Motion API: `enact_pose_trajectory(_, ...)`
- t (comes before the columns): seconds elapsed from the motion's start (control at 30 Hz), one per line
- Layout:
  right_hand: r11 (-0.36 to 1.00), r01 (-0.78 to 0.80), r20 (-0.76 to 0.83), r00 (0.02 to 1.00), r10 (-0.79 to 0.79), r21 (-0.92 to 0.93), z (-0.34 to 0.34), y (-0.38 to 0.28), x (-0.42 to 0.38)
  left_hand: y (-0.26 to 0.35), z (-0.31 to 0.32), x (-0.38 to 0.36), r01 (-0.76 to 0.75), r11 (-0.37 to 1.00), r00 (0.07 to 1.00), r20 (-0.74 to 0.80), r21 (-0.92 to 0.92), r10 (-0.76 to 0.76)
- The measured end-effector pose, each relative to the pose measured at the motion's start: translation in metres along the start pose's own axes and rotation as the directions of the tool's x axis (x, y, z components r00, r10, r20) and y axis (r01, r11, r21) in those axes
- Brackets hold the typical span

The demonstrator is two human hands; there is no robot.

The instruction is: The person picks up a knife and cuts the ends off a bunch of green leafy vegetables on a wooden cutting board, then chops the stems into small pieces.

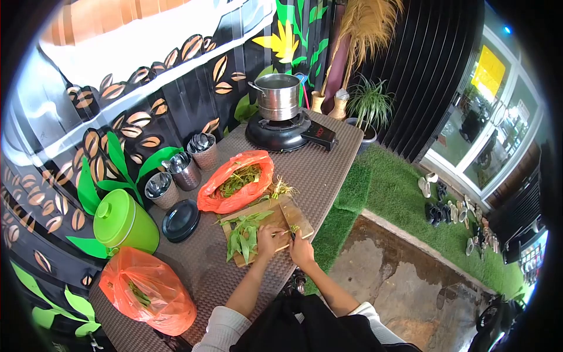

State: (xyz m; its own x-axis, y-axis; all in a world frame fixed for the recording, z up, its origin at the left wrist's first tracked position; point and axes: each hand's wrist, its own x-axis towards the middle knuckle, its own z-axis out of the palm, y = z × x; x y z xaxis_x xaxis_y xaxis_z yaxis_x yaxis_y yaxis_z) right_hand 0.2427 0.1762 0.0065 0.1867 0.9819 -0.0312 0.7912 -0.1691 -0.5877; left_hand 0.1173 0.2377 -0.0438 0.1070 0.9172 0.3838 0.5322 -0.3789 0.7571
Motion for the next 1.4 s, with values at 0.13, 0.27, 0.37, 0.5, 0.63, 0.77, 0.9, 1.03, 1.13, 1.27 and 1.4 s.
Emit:
enact_pose_trajectory(0.13,0.997,-0.009,0.015,1.0,0.01,-0.076,0.009,0.007,0.001,-0.001,0.003,-0.001,0.047,0.998,0.999,-0.012,-0.048,-0.048)
enact_pose_trajectory(0.27,0.985,0.027,0.069,0.997,-0.015,-0.172,0.007,0.008,0.009,0.001,0.001,-0.002,0.012,1.0,1.0,-0.012,-0.021,-0.012)
enact_pose_trajectory(0.37,0.968,0.06,0.157,0.987,-0.022,-0.243,-0.002,0.006,0.017,0.006,-0.003,-0.002,-0.019,1.0,1.0,-0.011,0.019,0.019)
enact_pose_trajectory(0.5,0.974,0.074,0.255,0.967,-0.017,-0.212,-0.01,0.005,0.019,0.006,-0.003,-0.004,-0.006,0.998,1.0,0.009,0.055,0.005)
enact_pose_trajectory(0.63,0.98,0.07,0.276,0.961,-0.016,-0.187,-0.02,-0.007,0.004,0.002,0.0,-0.006,-0.019,0.999,1.0,-0.003,0.044,0.019)
enact_pose_trajectory(0.77,0.976,0.07,0.258,0.966,-0.016,-0.205,-0.013,-0.008,-0.002,0.001,0.001,-0.006,0.001,1.0,1.0,-0.009,0.022,-0.001)
enact_pose_trajectory(0.9,0.975,0.036,0.255,0.967,0.022,-0.218,-0.009,-0.009,-0.005,0.004,-0.001,-0.007,-0.007,1.0,0.999,-0.039,0.02,0.008)
enact_pose_trajectory(1.03,0.954,0.098,0.215,0.976,-0.036,-0.282,0.002,-0.003,-0.01,0.005,-0.001,-0.007,0.021,0.999,0.999,-0.037,0.028,-0.019)
enact_pose_trajectory(1.13,0.967,0.094,0.226,0.973,-0.039,-0.238,0.01,0.007,0.007,0.007,-0.002,-0.007,0.024,0.999,0.999,-0.03,0.032,-0.023)
enact_pose_trajectory(1.27,0.992,0.092,0.283,0.957,-0.065,-0.082,-0.007,0.011,0.021,0.005,0.0,-0.007,0.005,1.0,0.999,-0.04,0.02,-0.004)
enact_pose_trajectory(1.4,0.995,0.066,0.322,0.946,-0.037,-0.078,-0.013,0.004,0.008,0.0,0.002,-0.007,-0.014,1.0,0.999,-0.039,0.024,0.015)
